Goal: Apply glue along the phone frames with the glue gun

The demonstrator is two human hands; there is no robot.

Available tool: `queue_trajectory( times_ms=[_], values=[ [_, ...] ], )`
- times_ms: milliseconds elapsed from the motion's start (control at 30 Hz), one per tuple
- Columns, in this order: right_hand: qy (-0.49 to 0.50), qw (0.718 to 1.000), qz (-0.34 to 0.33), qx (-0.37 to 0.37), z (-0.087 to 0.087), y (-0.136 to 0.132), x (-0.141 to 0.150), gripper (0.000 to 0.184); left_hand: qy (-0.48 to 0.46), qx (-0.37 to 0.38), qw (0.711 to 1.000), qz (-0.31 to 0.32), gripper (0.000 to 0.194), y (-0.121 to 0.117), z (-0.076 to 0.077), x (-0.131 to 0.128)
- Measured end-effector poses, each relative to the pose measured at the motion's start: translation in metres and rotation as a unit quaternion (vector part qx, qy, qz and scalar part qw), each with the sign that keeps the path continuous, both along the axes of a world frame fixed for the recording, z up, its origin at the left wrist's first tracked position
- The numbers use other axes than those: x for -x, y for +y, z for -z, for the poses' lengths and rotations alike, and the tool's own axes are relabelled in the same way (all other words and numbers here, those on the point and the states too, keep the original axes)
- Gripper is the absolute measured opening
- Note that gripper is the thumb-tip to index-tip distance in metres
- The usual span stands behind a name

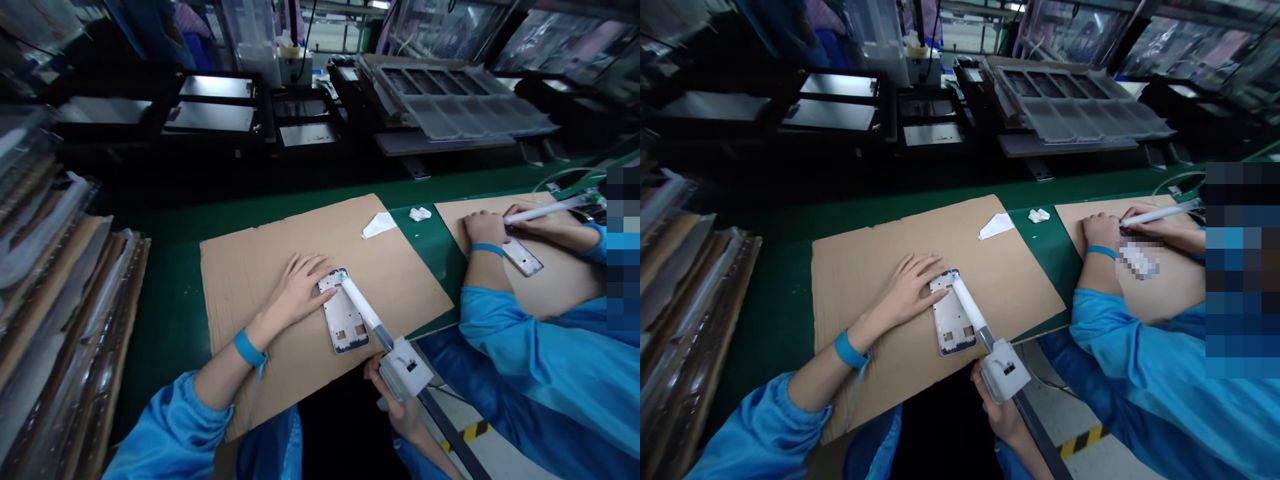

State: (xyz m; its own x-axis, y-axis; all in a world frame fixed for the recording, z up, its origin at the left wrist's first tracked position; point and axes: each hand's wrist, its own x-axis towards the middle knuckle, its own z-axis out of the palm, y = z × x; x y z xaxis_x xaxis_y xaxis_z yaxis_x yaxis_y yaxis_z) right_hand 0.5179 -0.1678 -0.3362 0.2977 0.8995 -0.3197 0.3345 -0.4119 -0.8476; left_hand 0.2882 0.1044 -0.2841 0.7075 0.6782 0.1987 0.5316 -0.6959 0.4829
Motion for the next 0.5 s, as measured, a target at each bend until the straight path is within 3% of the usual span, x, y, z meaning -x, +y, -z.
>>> queue_trajectory(
  times_ms=[67,133,333,500],
  values=[
    [0.117,0.993,0.021,0.013,-0.010,0.004,0.002,0.085,0.007,0.002,1.000,0.001,0.060,0.000,-0.001,0.000],
    [0.161,0.986,0.044,0.023,-0.016,0.006,0.003,0.082,0.011,0.003,1.000,0.000,0.060,0.000,-0.001,0.000],
    [0.138,0.990,0.030,0.010,-0.019,0.004,-0.001,0.070,0.009,0.003,1.000,0.003,0.060,0.000,-0.003,0.001],
    [0.144,0.988,0.043,0.041,-0.027,0.008,-0.005,0.074,-0.001,0.006,1.000,-0.001,0.059,-0.001,-0.003,-0.001]
  ],
)
